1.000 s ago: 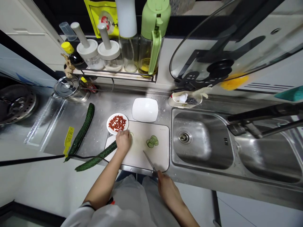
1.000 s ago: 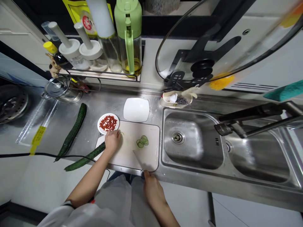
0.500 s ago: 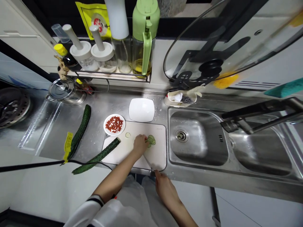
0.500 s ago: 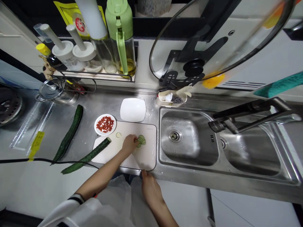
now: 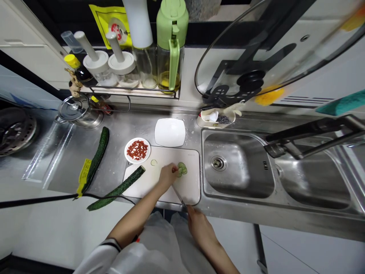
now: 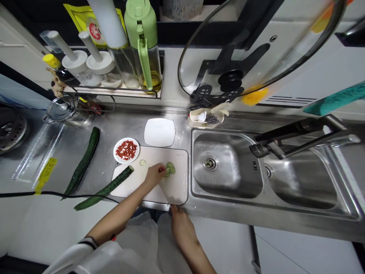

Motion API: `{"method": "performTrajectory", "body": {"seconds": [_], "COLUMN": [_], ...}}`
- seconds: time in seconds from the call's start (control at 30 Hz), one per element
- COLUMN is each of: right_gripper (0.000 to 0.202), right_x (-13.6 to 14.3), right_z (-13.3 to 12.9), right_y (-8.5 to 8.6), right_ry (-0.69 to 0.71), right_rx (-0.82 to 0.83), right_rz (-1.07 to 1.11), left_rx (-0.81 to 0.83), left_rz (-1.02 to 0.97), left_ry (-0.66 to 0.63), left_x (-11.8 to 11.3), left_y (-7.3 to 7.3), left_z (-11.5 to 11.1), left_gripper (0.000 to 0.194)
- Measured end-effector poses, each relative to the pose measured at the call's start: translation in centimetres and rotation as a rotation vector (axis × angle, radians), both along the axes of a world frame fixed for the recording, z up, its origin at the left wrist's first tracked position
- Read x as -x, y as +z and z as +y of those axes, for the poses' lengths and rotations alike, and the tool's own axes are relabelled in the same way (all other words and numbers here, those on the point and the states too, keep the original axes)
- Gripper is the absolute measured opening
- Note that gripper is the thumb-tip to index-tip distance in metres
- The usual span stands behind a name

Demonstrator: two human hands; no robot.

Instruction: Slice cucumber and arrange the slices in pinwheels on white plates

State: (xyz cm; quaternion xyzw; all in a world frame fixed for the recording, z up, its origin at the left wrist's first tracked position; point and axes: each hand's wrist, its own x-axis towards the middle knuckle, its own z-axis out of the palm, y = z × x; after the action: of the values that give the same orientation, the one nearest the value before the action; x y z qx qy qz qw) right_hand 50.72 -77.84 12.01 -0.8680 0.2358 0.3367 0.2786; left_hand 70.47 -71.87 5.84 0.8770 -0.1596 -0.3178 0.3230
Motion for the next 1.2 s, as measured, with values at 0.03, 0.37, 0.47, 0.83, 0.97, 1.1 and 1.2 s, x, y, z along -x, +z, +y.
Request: {"method": "performTrajectory", "body": {"seconds": [0.03,0.37,0.47,0.83,0.97,1.1,1.2], "right_gripper": [0.043,0.031,0.030,0.030,0.030,0.032,0.036], "right_x": [0.2,-0.8,-2.0,-3.9,-4.2,-4.4,-4.7], "right_z": [-0.2,-0.4,0.3,1.8,1.8,2.0,2.1], "right_y": [0.1,0.6,0.3,-0.1,0.1,0.2,0.2], "right_ry": [-0.003,-0.005,0.018,0.044,0.043,0.028,0.020], "right_rx": [-0.003,0.057,0.084,0.105,0.096,0.098,0.079], "right_rz": [-0.008,0.029,0.012,0.043,0.040,0.043,0.066], "left_rx": [0.009,-0.098,-0.151,-0.158,-0.156,-0.164,-0.181], "left_rz": [0.010,0.016,-0.049,-0.028,-0.031,-0.024,-0.010], "left_ry": [0.015,0.092,0.069,0.089,0.084,0.081,0.075], "left_x": [-0.1,-0.6,-0.5,-0.6,-0.7,-0.8,-0.8], "left_y": [0.1,0.2,0.3,-0.5,-0.6,-0.4,-0.4], "left_z": [0.7,6.0,6.1,6.2,6.3,6.2,6.2], "left_gripper": [0.007,0.011,0.014,0.015,0.016,0.016,0.017]}}
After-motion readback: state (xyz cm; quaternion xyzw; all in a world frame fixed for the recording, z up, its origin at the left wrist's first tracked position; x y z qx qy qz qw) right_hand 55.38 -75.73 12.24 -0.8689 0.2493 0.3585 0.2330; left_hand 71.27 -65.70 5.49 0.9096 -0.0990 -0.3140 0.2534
